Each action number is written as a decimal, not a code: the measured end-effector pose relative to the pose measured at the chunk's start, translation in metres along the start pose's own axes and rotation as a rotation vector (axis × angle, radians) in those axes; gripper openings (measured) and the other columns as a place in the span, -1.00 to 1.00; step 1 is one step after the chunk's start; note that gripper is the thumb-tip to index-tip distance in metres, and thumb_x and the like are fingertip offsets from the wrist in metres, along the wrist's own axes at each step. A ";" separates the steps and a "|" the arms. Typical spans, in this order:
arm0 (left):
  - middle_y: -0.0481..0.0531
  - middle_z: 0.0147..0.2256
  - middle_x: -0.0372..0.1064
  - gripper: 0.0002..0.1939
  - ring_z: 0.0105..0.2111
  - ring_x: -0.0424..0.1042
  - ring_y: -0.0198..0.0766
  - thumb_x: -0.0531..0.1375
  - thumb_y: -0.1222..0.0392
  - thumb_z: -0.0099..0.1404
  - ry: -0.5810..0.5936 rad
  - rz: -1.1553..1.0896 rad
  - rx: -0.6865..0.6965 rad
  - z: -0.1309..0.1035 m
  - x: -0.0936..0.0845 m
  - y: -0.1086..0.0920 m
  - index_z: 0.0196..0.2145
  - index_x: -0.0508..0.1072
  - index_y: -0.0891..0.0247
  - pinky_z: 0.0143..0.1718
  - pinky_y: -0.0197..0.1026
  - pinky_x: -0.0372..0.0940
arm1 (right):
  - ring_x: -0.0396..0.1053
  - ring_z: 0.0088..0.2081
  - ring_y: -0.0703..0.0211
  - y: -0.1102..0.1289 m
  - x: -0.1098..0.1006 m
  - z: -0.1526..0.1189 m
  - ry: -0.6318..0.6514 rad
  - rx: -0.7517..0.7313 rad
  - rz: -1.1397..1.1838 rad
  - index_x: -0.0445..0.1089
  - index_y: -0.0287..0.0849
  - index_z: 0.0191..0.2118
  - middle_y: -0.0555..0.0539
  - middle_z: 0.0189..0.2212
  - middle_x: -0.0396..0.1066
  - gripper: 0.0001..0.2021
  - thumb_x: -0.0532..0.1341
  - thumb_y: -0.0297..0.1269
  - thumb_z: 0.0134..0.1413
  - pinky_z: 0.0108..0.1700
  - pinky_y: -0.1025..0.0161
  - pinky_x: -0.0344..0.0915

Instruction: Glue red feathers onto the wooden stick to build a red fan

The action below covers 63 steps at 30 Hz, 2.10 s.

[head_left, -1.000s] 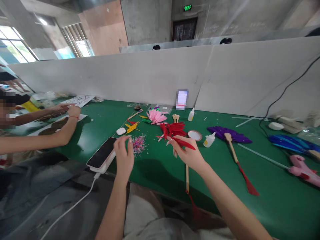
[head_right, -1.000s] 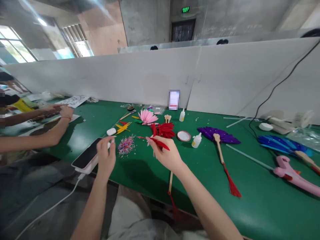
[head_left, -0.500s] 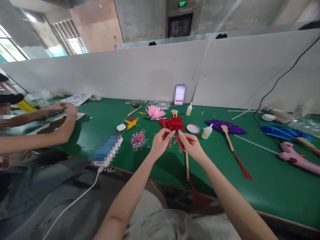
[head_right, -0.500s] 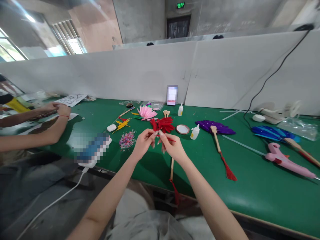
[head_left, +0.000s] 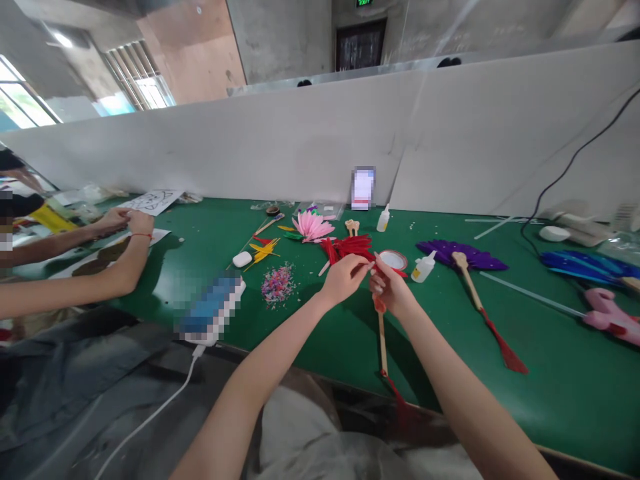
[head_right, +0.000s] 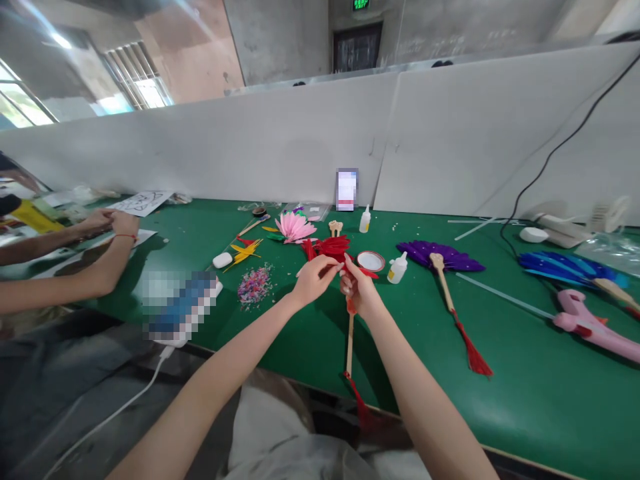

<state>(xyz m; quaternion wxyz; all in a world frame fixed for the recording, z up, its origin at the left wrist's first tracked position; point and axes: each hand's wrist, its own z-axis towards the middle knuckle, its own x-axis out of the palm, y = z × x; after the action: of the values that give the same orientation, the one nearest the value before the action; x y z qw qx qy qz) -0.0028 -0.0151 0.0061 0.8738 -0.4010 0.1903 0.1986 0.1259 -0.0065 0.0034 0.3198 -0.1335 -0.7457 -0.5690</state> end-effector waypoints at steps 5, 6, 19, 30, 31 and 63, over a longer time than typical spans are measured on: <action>0.04 -0.32 0.39 -0.77 -0.28 0.37 -0.29 0.00 0.11 0.29 0.015 0.026 -0.042 -0.002 0.014 0.006 -0.30 0.38 0.26 -0.22 -0.24 0.25 | -0.04 -0.77 0.45 -0.003 -0.005 -0.007 -0.132 -0.072 -0.034 0.23 -0.18 -0.62 0.18 -0.83 -0.01 -0.67 0.32 -0.07 -0.20 -0.76 0.46 -0.03; 0.04 -0.33 0.39 -0.77 -0.28 0.37 -0.29 0.00 0.09 0.29 0.003 0.016 -0.067 -0.004 0.015 0.007 -0.31 0.38 0.26 -0.22 -0.24 0.26 | -0.01 -0.77 0.44 -0.004 -0.005 -0.008 -0.136 -0.104 -0.070 0.24 -0.18 -0.62 0.17 -0.83 0.01 -0.68 0.31 -0.08 -0.17 -0.76 0.45 -0.01; 0.02 -0.38 0.28 -0.76 -0.33 0.30 -0.29 -0.08 0.10 0.33 0.052 -0.077 -0.169 -0.017 0.012 0.001 -0.32 0.29 0.26 -0.25 -0.24 0.23 | 0.04 -0.78 0.42 -0.012 -0.003 -0.016 -0.124 -0.241 -0.271 0.26 -0.17 -0.57 0.16 -0.82 0.10 -0.73 0.26 -0.11 -0.07 -0.74 0.45 0.01; 0.05 -0.38 0.22 -0.74 -0.34 0.25 -0.28 -0.20 0.14 0.36 0.017 -0.005 -0.219 -0.023 0.015 0.001 -0.32 0.21 0.25 -0.27 -0.21 0.18 | 0.02 -0.81 0.44 -0.012 0.004 -0.021 -0.109 -0.228 -0.349 0.26 -0.16 -0.57 0.16 -0.84 0.09 -0.71 0.23 -0.07 -0.03 -0.79 0.46 -0.05; 0.05 -0.37 0.23 -0.74 -0.33 0.26 -0.27 -0.20 0.14 0.36 0.019 -0.008 -0.222 -0.023 0.015 0.000 -0.31 0.21 0.25 -0.27 -0.21 0.18 | 0.02 -0.81 0.44 -0.011 0.004 -0.022 -0.110 -0.226 -0.351 0.26 -0.16 -0.57 0.16 -0.83 0.10 -0.70 0.23 -0.07 -0.03 -0.78 0.46 -0.04; 0.04 -0.41 0.26 -0.74 -0.42 0.29 -0.27 -0.22 0.09 0.36 0.039 0.003 -0.320 -0.023 0.012 -0.004 -0.26 0.18 0.24 -0.37 -0.22 0.17 | 0.00 -0.80 0.41 -0.008 0.014 -0.029 -0.137 -0.247 -0.332 0.26 -0.15 -0.55 0.16 -0.85 0.04 -0.72 0.19 -0.08 0.02 -0.77 0.43 -0.06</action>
<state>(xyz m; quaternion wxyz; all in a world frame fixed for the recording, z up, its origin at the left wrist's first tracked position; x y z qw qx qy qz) 0.0051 -0.0327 -0.0112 0.7947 -0.5385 0.1739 0.2197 0.1203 -0.0383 0.0101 0.1512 -0.0854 -0.7020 -0.6907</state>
